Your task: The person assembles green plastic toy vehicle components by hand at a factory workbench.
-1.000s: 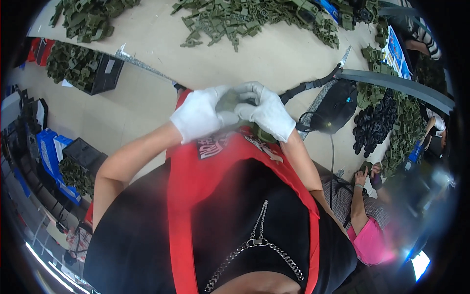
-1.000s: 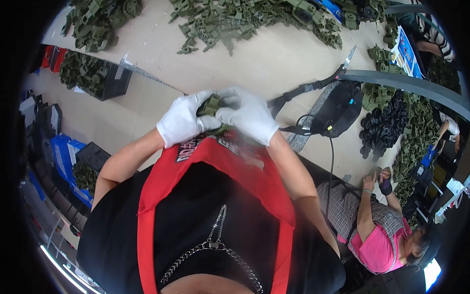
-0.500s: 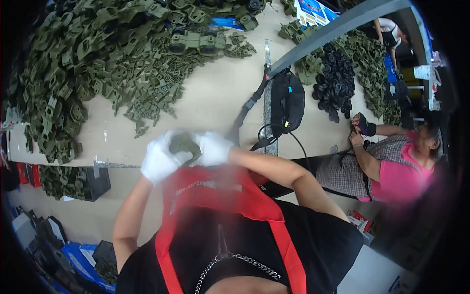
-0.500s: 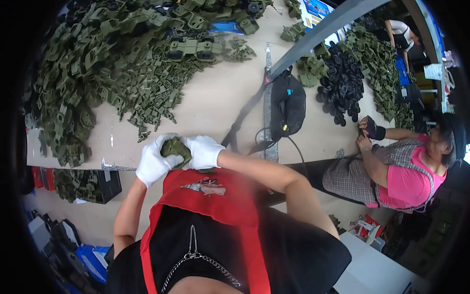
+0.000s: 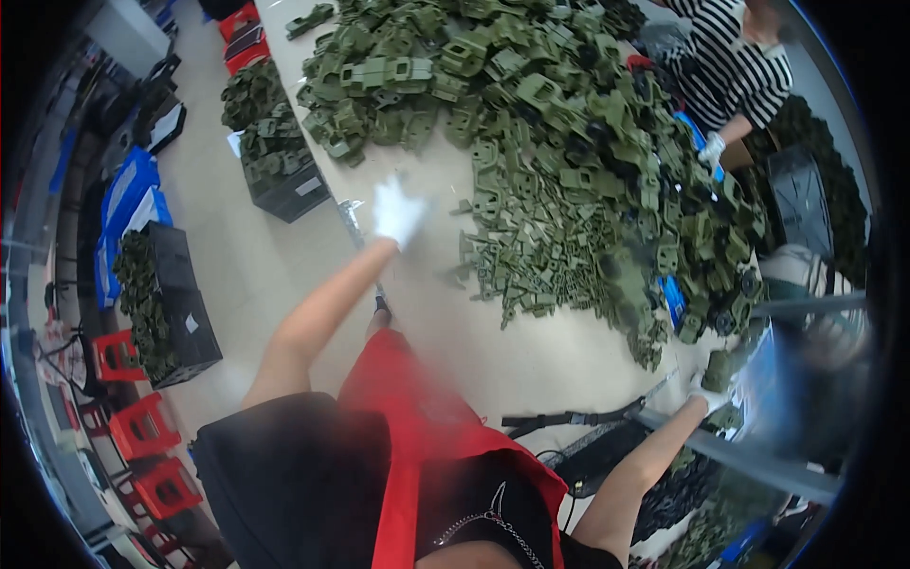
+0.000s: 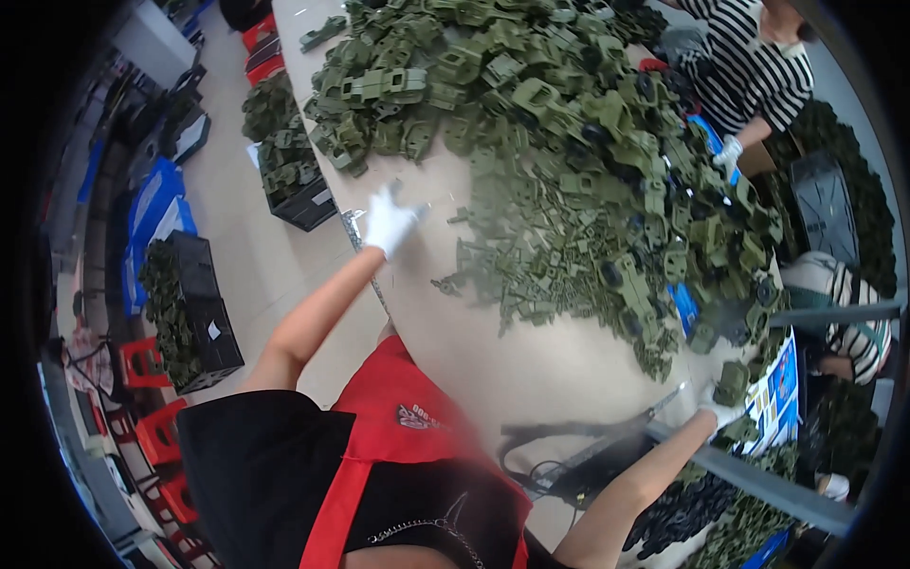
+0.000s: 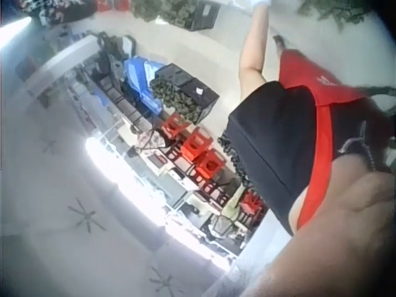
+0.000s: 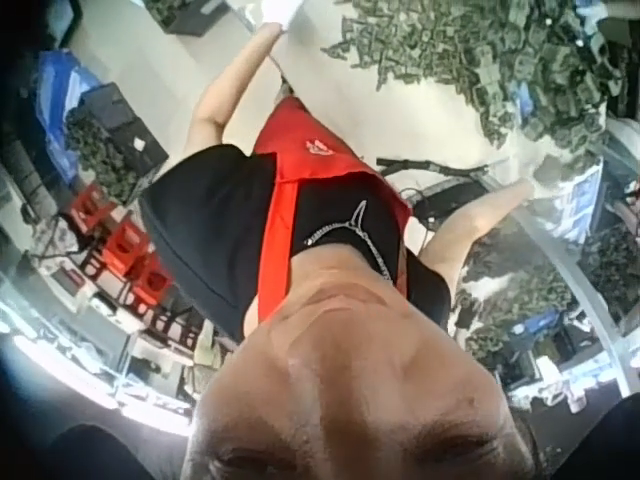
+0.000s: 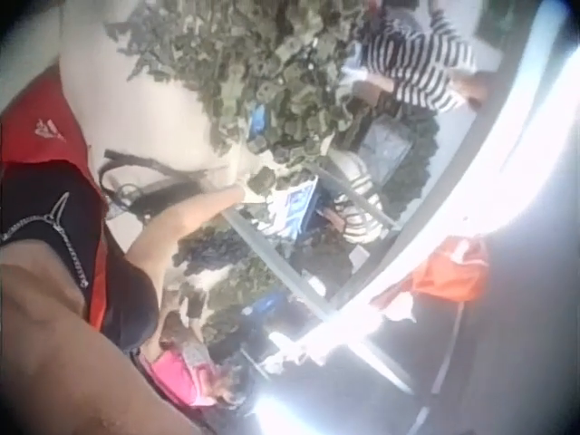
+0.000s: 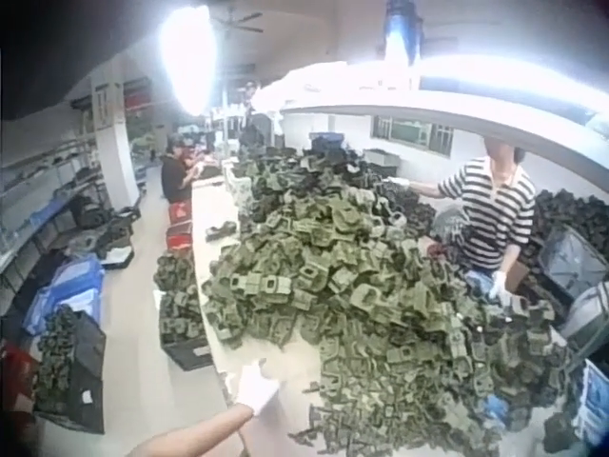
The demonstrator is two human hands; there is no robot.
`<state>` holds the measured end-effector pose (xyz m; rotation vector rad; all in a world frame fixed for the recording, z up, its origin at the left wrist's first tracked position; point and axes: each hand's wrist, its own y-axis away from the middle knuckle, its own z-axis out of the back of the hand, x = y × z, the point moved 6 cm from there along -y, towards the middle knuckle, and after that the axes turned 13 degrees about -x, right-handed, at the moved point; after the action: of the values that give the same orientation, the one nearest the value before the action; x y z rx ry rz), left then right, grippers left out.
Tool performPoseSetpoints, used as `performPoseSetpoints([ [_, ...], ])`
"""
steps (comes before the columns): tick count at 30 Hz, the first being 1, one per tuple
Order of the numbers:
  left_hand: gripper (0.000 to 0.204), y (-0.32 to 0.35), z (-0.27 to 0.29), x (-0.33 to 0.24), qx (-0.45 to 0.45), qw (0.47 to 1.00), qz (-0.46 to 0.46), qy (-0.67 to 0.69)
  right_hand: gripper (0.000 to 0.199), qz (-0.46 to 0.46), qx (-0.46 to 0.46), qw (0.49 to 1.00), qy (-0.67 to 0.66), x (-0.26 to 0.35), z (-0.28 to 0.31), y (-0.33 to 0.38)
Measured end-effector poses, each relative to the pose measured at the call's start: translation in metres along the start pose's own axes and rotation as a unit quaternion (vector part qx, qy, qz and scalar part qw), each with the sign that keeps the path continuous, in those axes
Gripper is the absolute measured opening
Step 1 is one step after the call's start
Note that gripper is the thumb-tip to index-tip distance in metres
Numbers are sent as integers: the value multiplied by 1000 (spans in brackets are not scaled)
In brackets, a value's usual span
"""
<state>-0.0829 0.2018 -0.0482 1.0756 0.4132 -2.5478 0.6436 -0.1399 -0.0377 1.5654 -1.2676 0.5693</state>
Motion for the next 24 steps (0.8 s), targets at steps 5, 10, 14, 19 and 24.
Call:
performPoseSetpoints([
  [5,73,-147,52,-37,-210,958,-175,-82,50,-21,43,988,148,-83,6,57],
  [10,66,-209,-11,-95,-91,870,-392,-286,32,55,236,910,336,-188,16,201],
  [14,46,-187,27,-137,-42,854,-441,-273,28,66,300,853,421,-154,32,334],
  [19,60,-67,19,-167,402,808,-110,416,57,25,349,847,401,-126,6,424],
  [24,55,133,-18,-108,488,566,220,627,94,-135,544,801,210,-141,-28,487],
])
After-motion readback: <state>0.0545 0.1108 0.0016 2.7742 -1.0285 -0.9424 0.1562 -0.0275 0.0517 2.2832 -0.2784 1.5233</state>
